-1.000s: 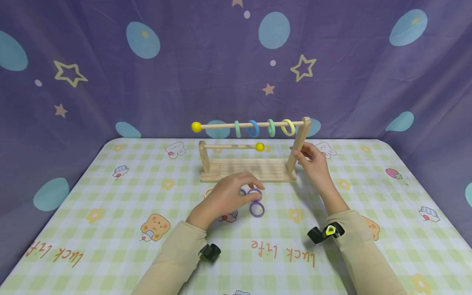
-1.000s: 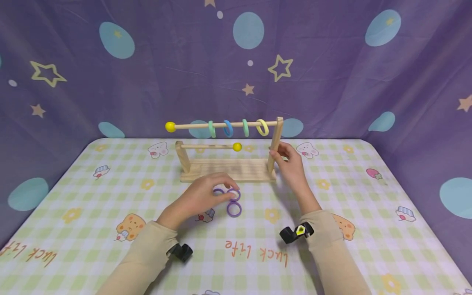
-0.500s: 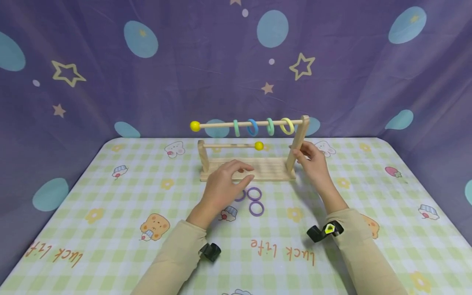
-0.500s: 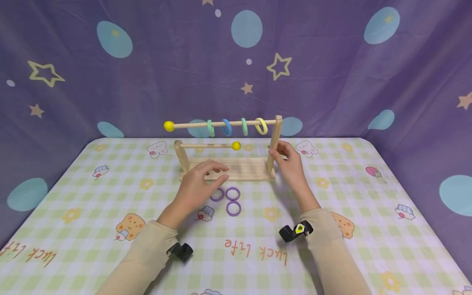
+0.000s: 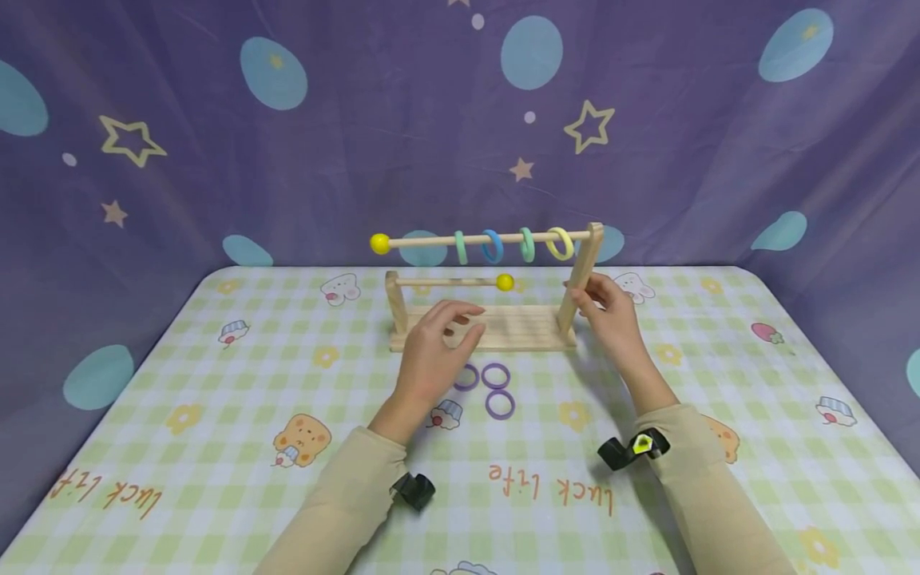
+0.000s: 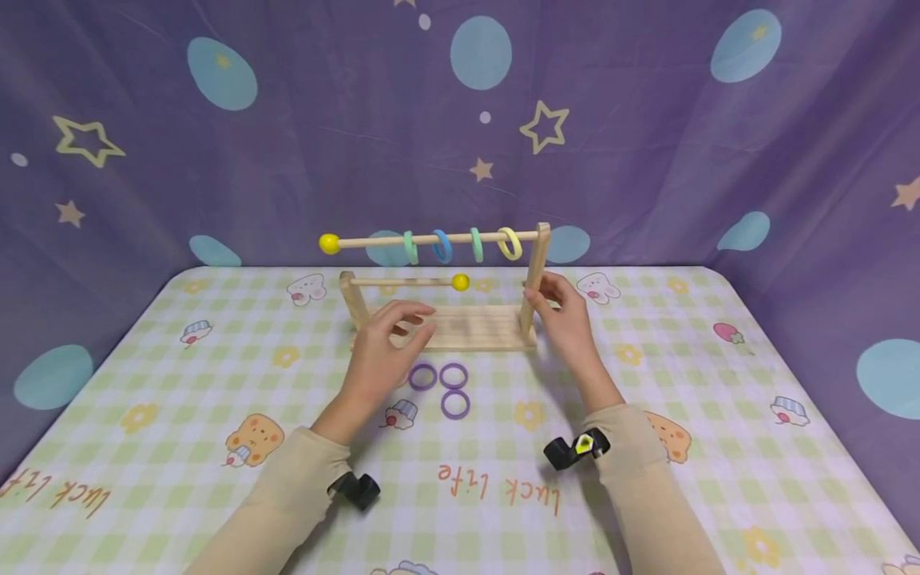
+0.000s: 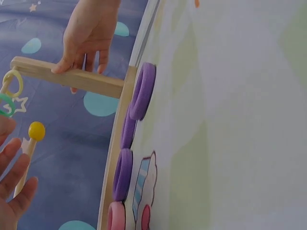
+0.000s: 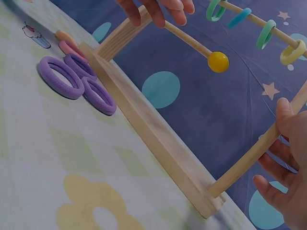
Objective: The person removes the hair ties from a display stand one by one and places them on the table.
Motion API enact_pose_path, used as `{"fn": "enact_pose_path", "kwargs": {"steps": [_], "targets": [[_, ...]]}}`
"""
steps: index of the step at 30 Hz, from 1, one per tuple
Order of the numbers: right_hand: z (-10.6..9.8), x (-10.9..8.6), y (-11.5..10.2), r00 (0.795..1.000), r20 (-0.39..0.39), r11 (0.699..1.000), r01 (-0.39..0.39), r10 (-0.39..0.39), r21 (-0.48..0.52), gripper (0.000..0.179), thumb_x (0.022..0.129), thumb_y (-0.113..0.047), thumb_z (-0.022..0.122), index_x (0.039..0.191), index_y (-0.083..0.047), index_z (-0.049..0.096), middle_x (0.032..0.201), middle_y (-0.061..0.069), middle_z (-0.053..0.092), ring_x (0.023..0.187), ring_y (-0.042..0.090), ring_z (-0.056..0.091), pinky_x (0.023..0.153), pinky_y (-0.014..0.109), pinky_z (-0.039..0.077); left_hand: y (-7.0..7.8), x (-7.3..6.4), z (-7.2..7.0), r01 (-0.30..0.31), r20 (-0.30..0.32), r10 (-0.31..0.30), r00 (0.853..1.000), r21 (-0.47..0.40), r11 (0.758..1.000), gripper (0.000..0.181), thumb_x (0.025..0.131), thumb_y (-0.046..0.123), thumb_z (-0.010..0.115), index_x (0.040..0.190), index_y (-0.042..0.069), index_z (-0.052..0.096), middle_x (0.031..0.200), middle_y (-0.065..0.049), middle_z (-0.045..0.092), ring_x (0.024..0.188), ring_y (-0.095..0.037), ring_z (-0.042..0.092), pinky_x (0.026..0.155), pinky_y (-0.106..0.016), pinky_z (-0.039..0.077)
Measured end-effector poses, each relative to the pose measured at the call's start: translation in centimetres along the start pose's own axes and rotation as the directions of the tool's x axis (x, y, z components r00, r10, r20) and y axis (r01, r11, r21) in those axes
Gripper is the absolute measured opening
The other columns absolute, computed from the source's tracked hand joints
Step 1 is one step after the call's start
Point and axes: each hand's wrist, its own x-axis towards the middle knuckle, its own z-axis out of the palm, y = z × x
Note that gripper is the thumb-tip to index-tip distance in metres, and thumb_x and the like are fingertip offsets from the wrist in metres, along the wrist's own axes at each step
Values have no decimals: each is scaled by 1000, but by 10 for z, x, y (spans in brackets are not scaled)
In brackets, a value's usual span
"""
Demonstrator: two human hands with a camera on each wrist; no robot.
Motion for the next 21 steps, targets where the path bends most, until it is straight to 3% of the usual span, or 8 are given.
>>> {"fn": "enact_pose_path", "kwargs": {"steps": [6, 12, 17, 21], "targets": [[-1, 0, -1, 1000, 0, 1000, 8, -8, 18, 40, 99, -14, 60, 133, 6, 53, 128, 27, 60, 109, 11, 58, 84, 19, 50, 5, 2, 3, 85, -45, -88, 995, -58, 995, 18, 93, 18, 71, 111, 13, 71, 107, 1, 68, 95, -15, 62, 82, -40, 54], [0, 0, -1, 1000, 1, 999, 23, -23, 39, 37, 100, -12, 59, 131, 7, 55, 126, 31, 59, 107, 12, 59, 83, 22, 51, 7, 2, 3, 140, -64, -147, 987, -101, 985, 18, 95, 19, 69, 112, 13, 71, 109, 1, 68, 97, -16, 62, 83, -38, 52], [0, 1, 1, 999, 0, 999, 38, -38, 38, 36, 100, -9, 59, 131, 8, 55, 126, 31, 59, 106, 10, 59, 82, 19, 51, 6, 2, 4, 144, -95, -156, 983, -127, 981, 19, 94, 18, 70, 112, 11, 71, 109, -1, 68, 97, -17, 62, 82, -38, 52], [0, 1, 1, 1000, 2, 1000, 19, -19, 15, 39, 99, -12, 60, 133, 6, 53, 128, 27, 60, 112, 16, 59, 85, 20, 50, 4, 2, 5, 104, -137, -124, 983, -145, 984, 19, 93, 16, 71, 111, 10, 71, 108, -1, 68, 96, -18, 62, 80, -40, 52]]}}
